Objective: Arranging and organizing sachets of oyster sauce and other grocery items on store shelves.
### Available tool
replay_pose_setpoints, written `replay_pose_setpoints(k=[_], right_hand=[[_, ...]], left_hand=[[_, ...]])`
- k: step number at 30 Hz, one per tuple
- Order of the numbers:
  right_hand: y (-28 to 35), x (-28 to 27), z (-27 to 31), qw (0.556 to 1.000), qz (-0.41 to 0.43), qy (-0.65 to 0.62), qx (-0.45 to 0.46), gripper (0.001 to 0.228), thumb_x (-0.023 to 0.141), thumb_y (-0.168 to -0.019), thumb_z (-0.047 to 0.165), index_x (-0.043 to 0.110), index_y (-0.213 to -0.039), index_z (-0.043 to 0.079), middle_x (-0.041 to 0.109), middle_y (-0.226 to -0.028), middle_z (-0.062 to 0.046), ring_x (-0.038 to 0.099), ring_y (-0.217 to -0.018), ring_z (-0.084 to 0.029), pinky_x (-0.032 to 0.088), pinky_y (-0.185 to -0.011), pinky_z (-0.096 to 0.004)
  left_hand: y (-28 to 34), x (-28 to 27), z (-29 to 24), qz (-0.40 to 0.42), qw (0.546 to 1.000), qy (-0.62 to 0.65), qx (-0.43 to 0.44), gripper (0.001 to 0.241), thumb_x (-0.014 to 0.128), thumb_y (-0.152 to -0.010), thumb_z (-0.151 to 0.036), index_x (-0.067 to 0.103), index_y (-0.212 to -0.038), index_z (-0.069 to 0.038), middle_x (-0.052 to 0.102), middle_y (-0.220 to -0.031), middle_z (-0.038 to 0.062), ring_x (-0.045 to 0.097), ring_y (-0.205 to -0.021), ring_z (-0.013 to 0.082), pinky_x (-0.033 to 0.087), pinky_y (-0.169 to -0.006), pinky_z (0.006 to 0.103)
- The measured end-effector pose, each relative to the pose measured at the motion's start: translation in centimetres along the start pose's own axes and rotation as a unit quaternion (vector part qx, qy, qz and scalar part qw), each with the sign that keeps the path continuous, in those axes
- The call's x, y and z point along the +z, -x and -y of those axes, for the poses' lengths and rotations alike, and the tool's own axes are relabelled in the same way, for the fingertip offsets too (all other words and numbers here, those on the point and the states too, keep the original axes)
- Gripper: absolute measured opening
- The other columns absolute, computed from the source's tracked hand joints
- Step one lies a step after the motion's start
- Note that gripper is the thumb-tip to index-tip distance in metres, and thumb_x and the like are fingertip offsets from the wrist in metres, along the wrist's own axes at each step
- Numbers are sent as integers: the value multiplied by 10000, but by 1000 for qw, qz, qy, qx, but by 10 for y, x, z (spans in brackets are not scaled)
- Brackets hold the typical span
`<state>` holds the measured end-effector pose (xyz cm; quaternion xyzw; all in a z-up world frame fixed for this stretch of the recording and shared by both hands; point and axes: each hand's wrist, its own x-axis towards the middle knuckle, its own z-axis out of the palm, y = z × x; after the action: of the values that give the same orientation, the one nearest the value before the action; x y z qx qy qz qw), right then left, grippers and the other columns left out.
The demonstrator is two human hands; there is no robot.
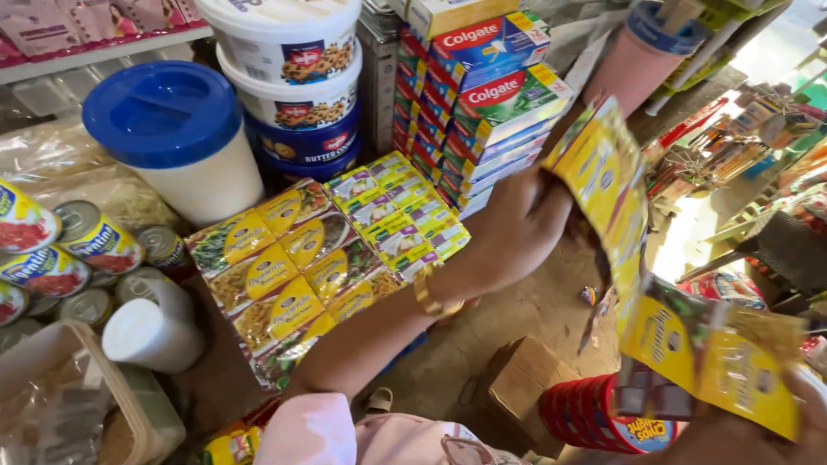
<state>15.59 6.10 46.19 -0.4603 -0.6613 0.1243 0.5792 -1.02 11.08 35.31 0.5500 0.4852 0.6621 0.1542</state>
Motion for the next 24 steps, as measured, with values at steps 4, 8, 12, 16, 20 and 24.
replay_pose_setpoints(k=[4,8,12,16,20,24], right_hand=[[123,6,-250,997,23,38,63,508,742,-864,-80,641,-1351,22,713,-1011,-121,654,-876,-207,525,-793,-303],[150,38,-249,992,79,93,32,538,762,-818,-27,666,-1338,70,715,-1104,-117,700,-959,-193,574,-792,-333],[166,61,-214,983,119,128,61,623,789,-700,30,648,-1306,53,702,-1107,-144,675,-887,-232,566,-718,-356],[182,75,-213,977,171,102,70,572,783,-821,149,592,-1342,13,715,-1102,-153,687,-802,-230,563,-695,-333],[183,84,-214,946,232,150,168,631,799,-849,244,559,-1395,39,698,-877,-184,672,-711,-260,549,-675,-354],[159,90,-171,934,249,143,211,660,828,-805,257,556,-1372,59,717,-1036,-165,691,-761,-278,566,-704,-379]], left_hand=[[-33,-31,-8,88,942,321,-50,261,393,-1014,-26,593,-1112,109,727,-908,172,739,-716,236,631,-597,361],[-45,-52,5,139,908,390,-70,266,364,-995,21,540,-1184,85,725,-959,178,756,-763,272,666,-658,403],[-38,-55,34,180,918,351,-37,274,359,-1050,51,592,-1154,153,735,-1009,221,772,-849,308,690,-804,434],[-34,-67,24,197,888,411,-68,294,334,-1028,44,554,-1213,105,713,-1041,205,761,-896,293,681,-785,447],[-31,-67,23,216,896,385,-48,284,348,-1062,45,560,-1245,93,707,-1063,172,752,-940,264,692,-811,455],[-23,-65,23,213,904,368,-50,357,363,-1027,56,559,-1326,73,647,-978,103,668,-848,166,681,-747,391]])
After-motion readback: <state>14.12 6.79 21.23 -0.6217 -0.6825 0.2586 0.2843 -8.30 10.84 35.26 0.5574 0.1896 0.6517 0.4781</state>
